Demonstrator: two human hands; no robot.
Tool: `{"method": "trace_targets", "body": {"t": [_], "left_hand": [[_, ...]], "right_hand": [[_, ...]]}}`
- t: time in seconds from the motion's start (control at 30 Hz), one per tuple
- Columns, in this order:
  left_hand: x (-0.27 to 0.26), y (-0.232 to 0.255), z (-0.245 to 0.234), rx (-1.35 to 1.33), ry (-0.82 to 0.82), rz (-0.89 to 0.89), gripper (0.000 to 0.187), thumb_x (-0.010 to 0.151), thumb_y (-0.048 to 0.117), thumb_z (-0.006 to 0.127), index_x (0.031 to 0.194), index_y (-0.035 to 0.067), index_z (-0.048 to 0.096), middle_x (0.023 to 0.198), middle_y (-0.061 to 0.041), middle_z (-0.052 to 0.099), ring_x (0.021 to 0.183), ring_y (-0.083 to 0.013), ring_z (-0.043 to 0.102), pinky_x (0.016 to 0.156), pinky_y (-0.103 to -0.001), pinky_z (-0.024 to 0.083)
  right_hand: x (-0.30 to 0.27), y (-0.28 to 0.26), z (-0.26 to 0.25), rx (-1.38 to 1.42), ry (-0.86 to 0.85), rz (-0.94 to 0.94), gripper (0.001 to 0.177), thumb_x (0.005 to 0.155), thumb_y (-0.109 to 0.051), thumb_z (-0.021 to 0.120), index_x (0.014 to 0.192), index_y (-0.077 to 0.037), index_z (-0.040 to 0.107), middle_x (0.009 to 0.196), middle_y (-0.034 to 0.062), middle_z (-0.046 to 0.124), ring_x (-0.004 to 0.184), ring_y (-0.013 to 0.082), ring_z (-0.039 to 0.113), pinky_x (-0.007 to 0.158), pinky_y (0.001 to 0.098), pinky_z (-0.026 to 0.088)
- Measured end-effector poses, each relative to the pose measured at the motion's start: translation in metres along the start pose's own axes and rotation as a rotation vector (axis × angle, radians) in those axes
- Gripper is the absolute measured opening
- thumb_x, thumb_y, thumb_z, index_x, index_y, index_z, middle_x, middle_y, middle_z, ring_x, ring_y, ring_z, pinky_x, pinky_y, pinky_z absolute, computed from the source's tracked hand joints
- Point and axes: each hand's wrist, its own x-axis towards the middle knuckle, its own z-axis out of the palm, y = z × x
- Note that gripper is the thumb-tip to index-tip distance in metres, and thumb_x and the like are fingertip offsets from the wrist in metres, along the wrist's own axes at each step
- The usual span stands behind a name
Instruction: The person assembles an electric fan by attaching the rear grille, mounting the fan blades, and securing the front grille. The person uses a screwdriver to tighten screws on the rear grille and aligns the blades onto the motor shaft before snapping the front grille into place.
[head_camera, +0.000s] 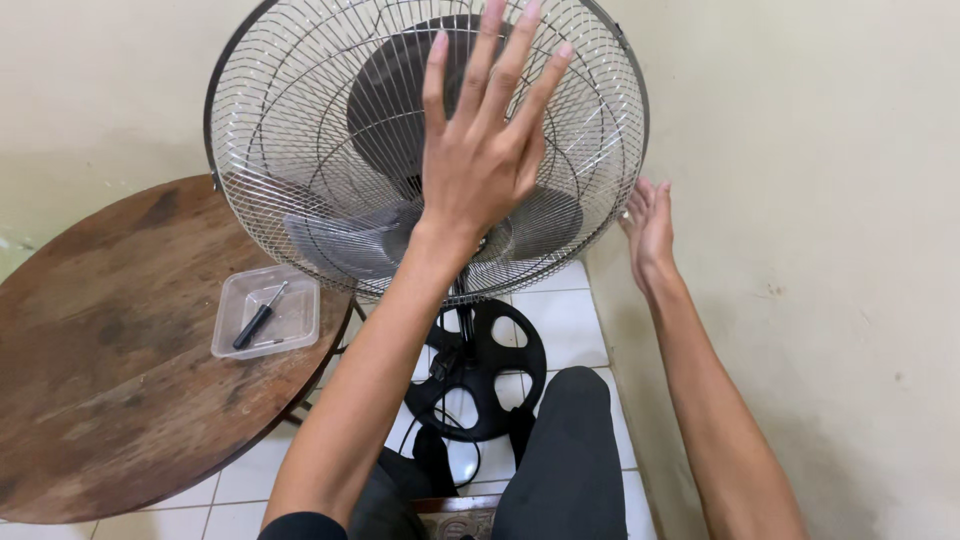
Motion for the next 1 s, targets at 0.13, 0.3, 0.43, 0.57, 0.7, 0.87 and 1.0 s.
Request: {"method": "trace_targets", "body": {"t": [0.13,0.3,0.43,0.57,0.7,0.87,1.0], "left_hand": [[0.004,0.01,0.011,0.029,0.035,0.044,0.056,0.104,0.015,0.06,0.157,0.027,0.049,0.173,-0.002,0.026,0.162,-0.027,0.018,0.133,-0.061,0.009],[0.002,0.008,0.016,0.052,0.03,0.038,0.06,0.101,0.013,0.061,0.158,0.026,0.05,0.173,-0.004,0.025,0.162,-0.028,0.017,0.133,-0.062,0.008],[0.0,0.008,0.016,0.06,0.027,0.034,0.061,0.1,0.014,0.062,0.159,0.026,0.049,0.174,-0.003,0.024,0.162,-0.0277,0.015,0.134,-0.062,0.007],[-0.002,0.007,0.019,0.053,0.035,0.03,0.061,0.1,0.014,0.062,0.159,0.026,0.048,0.174,-0.002,0.024,0.162,-0.0274,0.014,0.134,-0.062,0.006],[-0.005,0.009,0.019,0.05,0.024,0.023,0.061,0.101,0.014,0.063,0.159,0.026,0.048,0.174,-0.001,0.025,0.162,-0.026,0.015,0.135,-0.061,0.006],[-0.01,0.013,0.006,-0.041,0.012,-0.018,0.058,0.106,0.018,0.062,0.162,0.029,0.048,0.172,-0.002,0.028,0.162,-0.0251,0.018,0.136,-0.059,0.008],[-0.041,0.016,-0.011,-0.069,0.009,-0.161,0.055,0.105,0.025,0.057,0.159,0.028,0.048,0.169,-0.004,0.03,0.161,-0.0252,0.021,0.135,-0.058,0.008]], "right_hand": [[-0.016,0.033,0.009,0.126,-0.054,0.068,0.094,0.1,-0.068,0.03,0.162,0.0,0.012,0.168,0.0215,0.022,0.157,0.0365,0.018,0.128,0.0518,0.015],[-0.038,0.042,0.034,-0.049,-0.07,-0.135,0.117,0.084,-0.053,0.07,0.16,0.003,0.002,0.167,0.0263,0.02,0.155,0.0403,0.02,0.122,0.0524,0.018],[-0.05,0.03,0.042,-0.311,-0.095,-0.248,0.134,0.075,-0.032,0.092,0.158,0.009,-0.004,0.164,0.0309,0.019,0.154,0.0391,0.024,0.122,0.051,0.027],[-0.053,0.011,0.043,-0.45,-0.088,-0.356,0.131,0.068,-0.03,0.098,0.157,0.012,0.011,0.155,0.0301,0.037,0.144,0.0363,0.045,0.122,0.047,0.038],[-0.056,0.0,0.044,-0.516,-0.083,-0.343,0.126,0.07,-0.031,0.097,0.156,0.011,0.015,0.154,0.0274,0.043,0.14,0.0335,0.053,0.119,0.0437,0.044],[-0.056,0.005,0.043,-0.522,-0.093,-0.297,0.124,0.074,-0.023,0.095,0.156,0.008,0.008,0.157,0.0293,0.032,0.14,0.0358,0.047,0.109,0.0458,0.05],[-0.053,0.036,0.041,-0.264,-0.181,-0.195,0.113,0.084,-0.02,0.081,0.156,0.004,-0.003,0.155,0.0266,0.032,0.139,0.0357,0.049,0.105,0.0462,0.055]]}}
